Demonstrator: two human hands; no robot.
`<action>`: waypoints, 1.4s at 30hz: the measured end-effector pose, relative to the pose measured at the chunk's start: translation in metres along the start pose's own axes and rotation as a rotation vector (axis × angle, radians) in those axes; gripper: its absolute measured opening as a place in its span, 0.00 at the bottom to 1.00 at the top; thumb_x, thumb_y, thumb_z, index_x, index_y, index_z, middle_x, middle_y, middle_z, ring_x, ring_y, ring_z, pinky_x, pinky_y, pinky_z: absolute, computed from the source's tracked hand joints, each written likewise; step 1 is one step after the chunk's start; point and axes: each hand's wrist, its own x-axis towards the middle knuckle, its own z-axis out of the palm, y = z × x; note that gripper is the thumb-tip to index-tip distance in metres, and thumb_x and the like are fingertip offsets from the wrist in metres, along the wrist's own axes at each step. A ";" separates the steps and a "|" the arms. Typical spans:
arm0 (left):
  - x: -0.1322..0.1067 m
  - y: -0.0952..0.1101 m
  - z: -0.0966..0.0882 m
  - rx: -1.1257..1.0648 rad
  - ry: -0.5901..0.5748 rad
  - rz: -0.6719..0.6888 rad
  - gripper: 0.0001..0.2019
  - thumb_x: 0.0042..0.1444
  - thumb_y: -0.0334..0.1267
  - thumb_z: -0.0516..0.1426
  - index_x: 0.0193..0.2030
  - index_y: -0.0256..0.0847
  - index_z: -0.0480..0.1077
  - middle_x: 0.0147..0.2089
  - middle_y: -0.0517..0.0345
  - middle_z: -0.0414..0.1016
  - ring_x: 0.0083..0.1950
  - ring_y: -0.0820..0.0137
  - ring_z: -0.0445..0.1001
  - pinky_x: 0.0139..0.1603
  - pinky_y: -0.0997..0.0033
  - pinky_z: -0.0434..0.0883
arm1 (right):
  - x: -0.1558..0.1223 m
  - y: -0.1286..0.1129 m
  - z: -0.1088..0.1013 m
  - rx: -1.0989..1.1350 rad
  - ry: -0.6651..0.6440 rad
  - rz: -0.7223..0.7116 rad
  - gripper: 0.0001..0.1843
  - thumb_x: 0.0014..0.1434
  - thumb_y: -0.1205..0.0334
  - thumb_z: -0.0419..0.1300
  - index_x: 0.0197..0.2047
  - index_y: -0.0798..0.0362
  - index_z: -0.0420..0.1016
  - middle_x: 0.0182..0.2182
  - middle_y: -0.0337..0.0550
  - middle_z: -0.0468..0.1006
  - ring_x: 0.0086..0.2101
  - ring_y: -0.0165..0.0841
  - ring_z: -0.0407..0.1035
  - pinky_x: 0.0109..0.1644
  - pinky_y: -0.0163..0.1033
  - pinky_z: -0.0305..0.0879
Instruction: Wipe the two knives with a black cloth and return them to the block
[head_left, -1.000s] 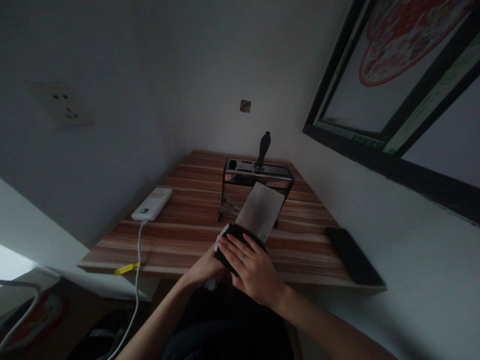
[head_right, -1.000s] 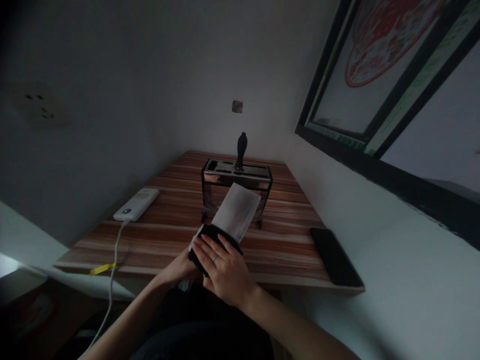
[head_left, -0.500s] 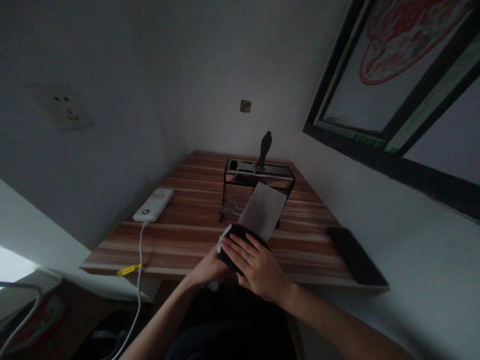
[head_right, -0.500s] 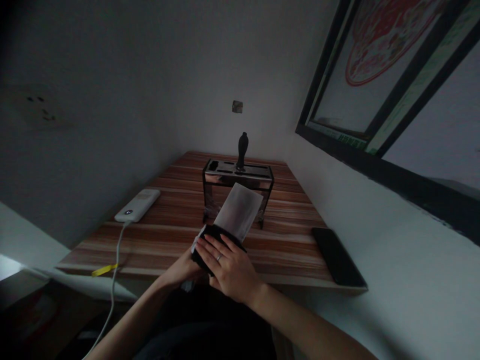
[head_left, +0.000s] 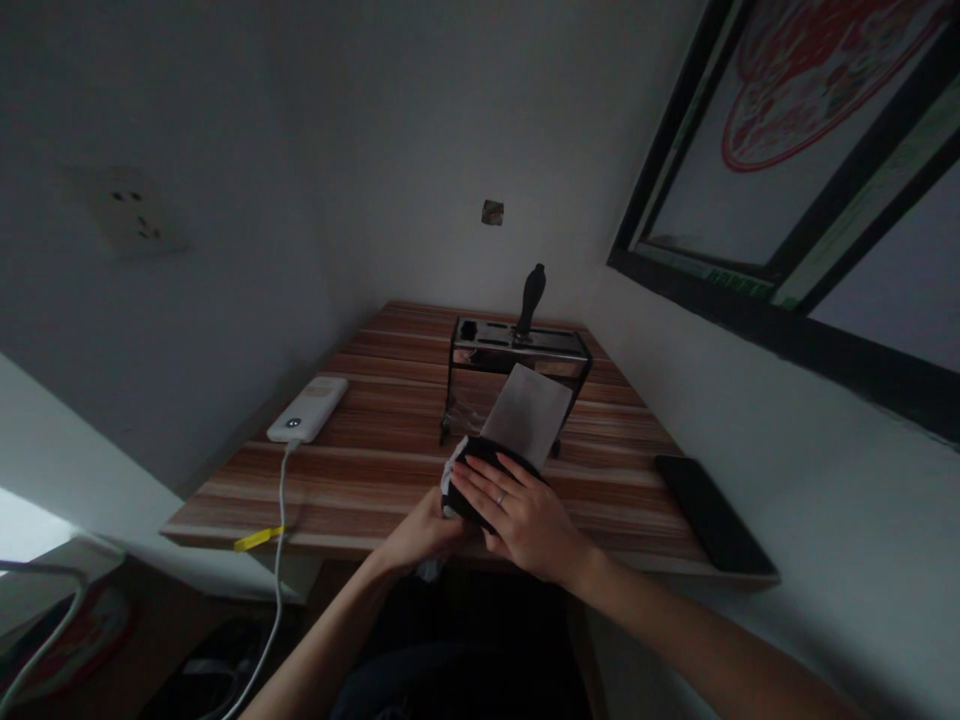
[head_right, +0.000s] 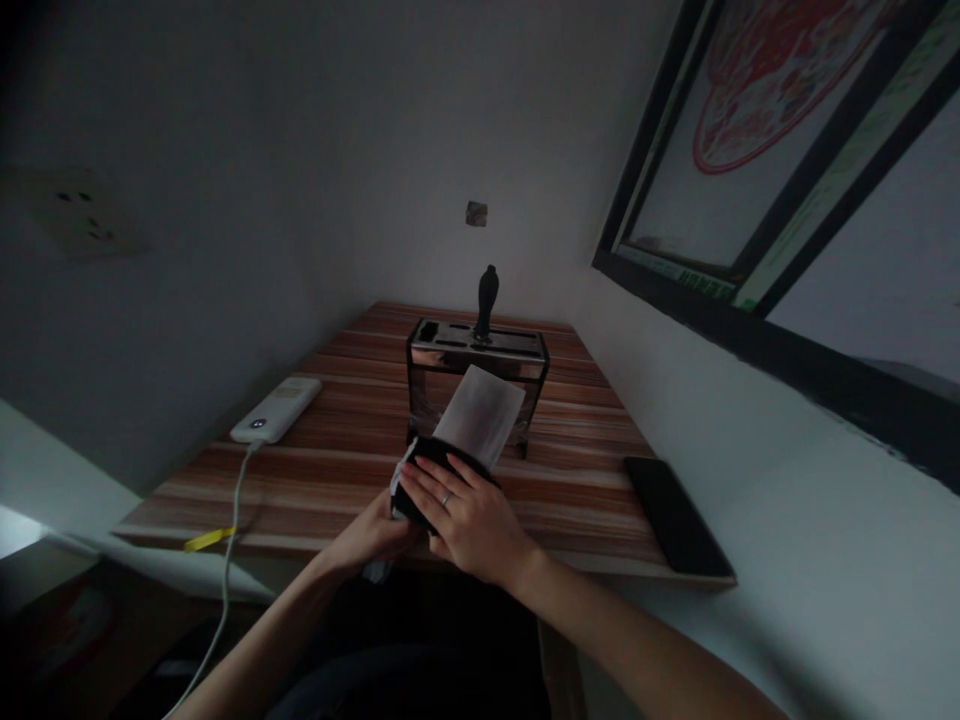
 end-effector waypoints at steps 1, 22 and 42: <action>0.001 -0.003 -0.001 0.018 -0.015 -0.005 0.09 0.43 0.37 0.56 0.27 0.40 0.57 0.15 0.72 0.55 0.14 0.83 0.51 0.13 0.83 0.51 | 0.000 0.002 -0.001 -0.003 0.002 0.004 0.38 0.54 0.67 0.54 0.66 0.58 0.45 0.64 0.45 0.52 0.63 0.34 0.46 0.66 0.47 0.44; 0.000 0.004 0.000 -0.033 -0.098 -0.038 0.15 0.49 0.46 0.58 0.25 0.39 0.56 0.15 0.73 0.51 0.14 0.84 0.47 0.12 0.83 0.50 | 0.010 0.037 -0.016 -0.079 0.049 0.054 0.35 0.56 0.67 0.50 0.67 0.57 0.44 0.64 0.42 0.51 0.63 0.33 0.44 0.66 0.48 0.42; -0.001 0.004 -0.002 -0.010 -0.115 -0.030 0.15 0.50 0.45 0.58 0.25 0.40 0.56 0.15 0.72 0.52 0.14 0.83 0.48 0.13 0.82 0.50 | 0.019 0.086 -0.037 -0.172 0.135 0.115 0.34 0.60 0.67 0.47 0.68 0.54 0.40 0.64 0.42 0.53 0.64 0.34 0.43 0.66 0.51 0.42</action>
